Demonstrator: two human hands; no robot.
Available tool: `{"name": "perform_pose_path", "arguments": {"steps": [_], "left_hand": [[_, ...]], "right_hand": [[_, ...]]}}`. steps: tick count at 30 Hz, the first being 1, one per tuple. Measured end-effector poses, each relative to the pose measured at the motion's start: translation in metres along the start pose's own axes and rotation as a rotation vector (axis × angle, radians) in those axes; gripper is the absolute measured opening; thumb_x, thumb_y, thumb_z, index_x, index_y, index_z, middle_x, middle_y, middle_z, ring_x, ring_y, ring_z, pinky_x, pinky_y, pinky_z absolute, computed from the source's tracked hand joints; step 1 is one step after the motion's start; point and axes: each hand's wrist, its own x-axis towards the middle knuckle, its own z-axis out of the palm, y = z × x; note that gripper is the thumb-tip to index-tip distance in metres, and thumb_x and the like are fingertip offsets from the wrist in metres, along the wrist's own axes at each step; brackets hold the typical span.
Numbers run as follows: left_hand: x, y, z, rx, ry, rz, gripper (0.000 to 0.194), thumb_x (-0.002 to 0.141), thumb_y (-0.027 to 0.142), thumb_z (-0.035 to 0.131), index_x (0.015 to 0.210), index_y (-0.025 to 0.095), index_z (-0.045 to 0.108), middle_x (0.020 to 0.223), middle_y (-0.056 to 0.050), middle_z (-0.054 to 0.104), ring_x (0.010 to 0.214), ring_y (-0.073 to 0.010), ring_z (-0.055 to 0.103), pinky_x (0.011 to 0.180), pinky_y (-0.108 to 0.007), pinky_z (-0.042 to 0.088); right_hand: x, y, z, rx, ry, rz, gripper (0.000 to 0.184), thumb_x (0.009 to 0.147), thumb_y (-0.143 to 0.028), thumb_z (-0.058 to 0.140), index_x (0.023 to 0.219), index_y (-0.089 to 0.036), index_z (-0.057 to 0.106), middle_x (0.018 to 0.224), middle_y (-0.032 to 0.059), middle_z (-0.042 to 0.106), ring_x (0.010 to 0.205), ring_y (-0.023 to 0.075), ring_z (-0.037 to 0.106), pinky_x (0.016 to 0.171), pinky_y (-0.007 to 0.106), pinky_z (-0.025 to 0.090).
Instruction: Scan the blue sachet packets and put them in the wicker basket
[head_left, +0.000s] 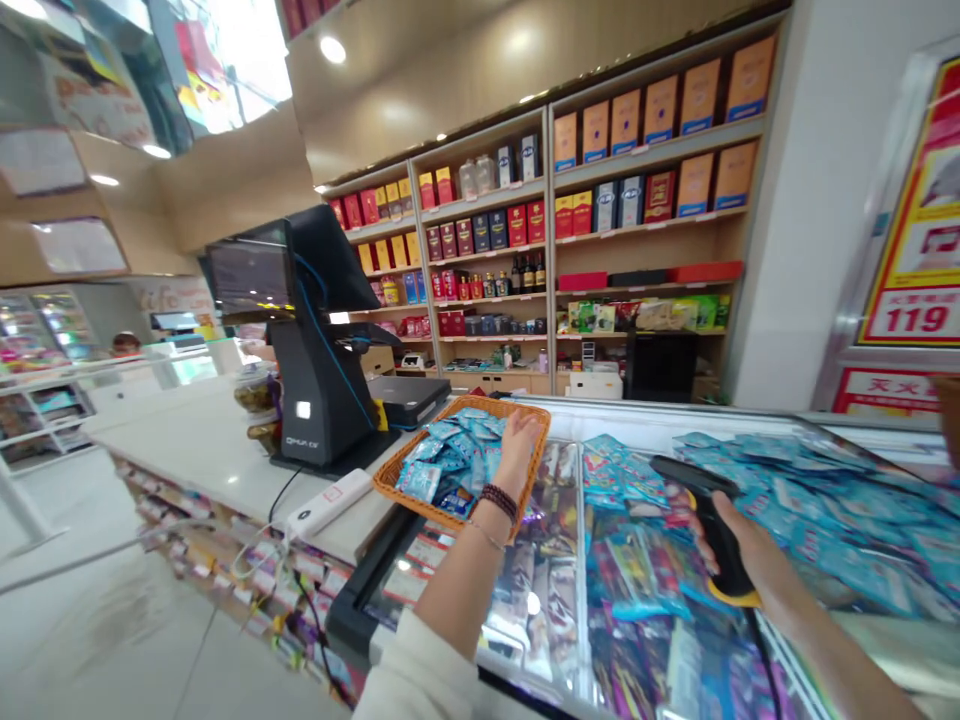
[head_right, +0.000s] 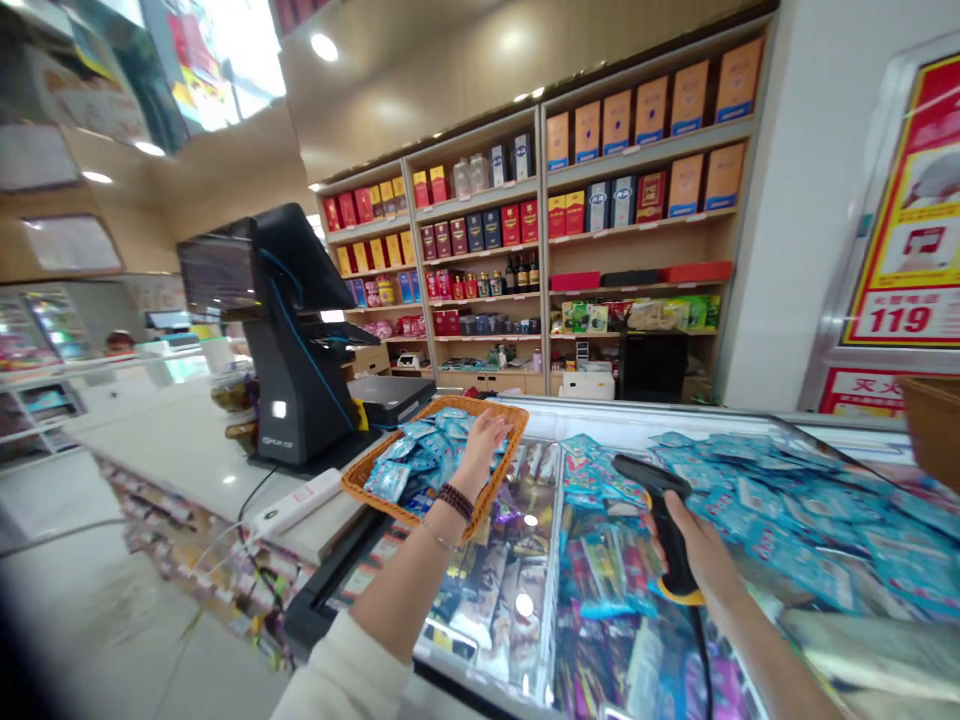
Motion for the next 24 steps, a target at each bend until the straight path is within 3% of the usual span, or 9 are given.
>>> {"name": "perform_pose_path", "arguments": {"steps": [3, 6, 12, 15, 19, 24], "left_hand": [[-0.013, -0.044, 0.035, 0.216, -0.136, 0.003, 0.027, 0.080, 0.012, 0.083, 0.106, 0.017, 0.076, 0.122, -0.016, 0.080, 0.125, -0.0301, 0.074, 0.120, -0.047, 0.053], [-0.025, -0.083, 0.070, 0.432, -0.230, 0.024, 0.023, 0.077, 0.013, 0.083, 0.099, 0.019, 0.078, 0.118, -0.016, 0.081, 0.124, -0.0345, 0.073, 0.121, -0.052, 0.051], [-0.031, -0.128, 0.119, 0.751, -0.298, 0.172, 0.014, 0.084, 0.008, 0.071, 0.095, 0.016, 0.074, 0.128, -0.025, 0.076, 0.141, -0.0398, 0.063, 0.128, -0.051, 0.039], [-0.027, -0.139, 0.131, 0.860, -0.289, 0.180, 0.016, 0.085, 0.011, 0.072, 0.100, 0.016, 0.072, 0.130, -0.027, 0.075, 0.142, -0.0412, 0.062, 0.128, -0.053, 0.037], [-0.024, -0.147, 0.137, 0.871, -0.243, 0.159, 0.034, 0.075, 0.006, 0.076, 0.106, 0.017, 0.070, 0.129, -0.024, 0.075, 0.146, -0.0410, 0.059, 0.130, -0.055, 0.032], [-0.029, -0.148, 0.128, 0.626, -0.202, 0.087, 0.042, 0.065, 0.000, 0.080, 0.099, 0.020, 0.065, 0.127, -0.021, 0.074, 0.146, -0.0416, 0.058, 0.127, -0.052, 0.038]], "right_hand": [[-0.001, -0.008, -0.015, 0.009, 0.098, -0.024, 0.063, 0.074, -0.085, 0.079, 0.072, -0.024, 0.063, 0.052, 0.0018, 0.058, 0.040, 0.0152, 0.050, 0.037, 0.029, 0.044], [-0.001, -0.013, -0.027, 0.004, 0.149, -0.019, 0.062, 0.077, -0.084, 0.076, 0.071, -0.024, 0.061, 0.052, 0.0022, 0.061, 0.041, 0.0160, 0.054, 0.039, 0.028, 0.045], [0.003, -0.009, -0.027, -0.016, 0.196, -0.055, 0.061, 0.085, -0.084, 0.068, 0.072, -0.025, 0.063, 0.052, 0.0023, 0.062, 0.040, 0.0161, 0.054, 0.039, 0.029, 0.047], [0.005, -0.005, -0.023, -0.030, 0.178, -0.075, 0.061, 0.085, -0.085, 0.068, 0.075, -0.025, 0.065, 0.051, 0.0018, 0.061, 0.039, 0.0165, 0.053, 0.039, 0.029, 0.046], [0.007, 0.000, -0.020, -0.038, 0.164, -0.066, 0.064, 0.083, -0.087, 0.068, 0.074, -0.024, 0.063, 0.048, 0.0002, 0.057, 0.038, 0.0162, 0.052, 0.039, 0.029, 0.046], [0.010, 0.008, -0.014, -0.028, 0.172, -0.068, 0.064, 0.081, -0.088, 0.068, 0.074, -0.025, 0.059, 0.050, -0.0003, 0.058, 0.039, 0.0155, 0.052, 0.037, 0.028, 0.043]]}}
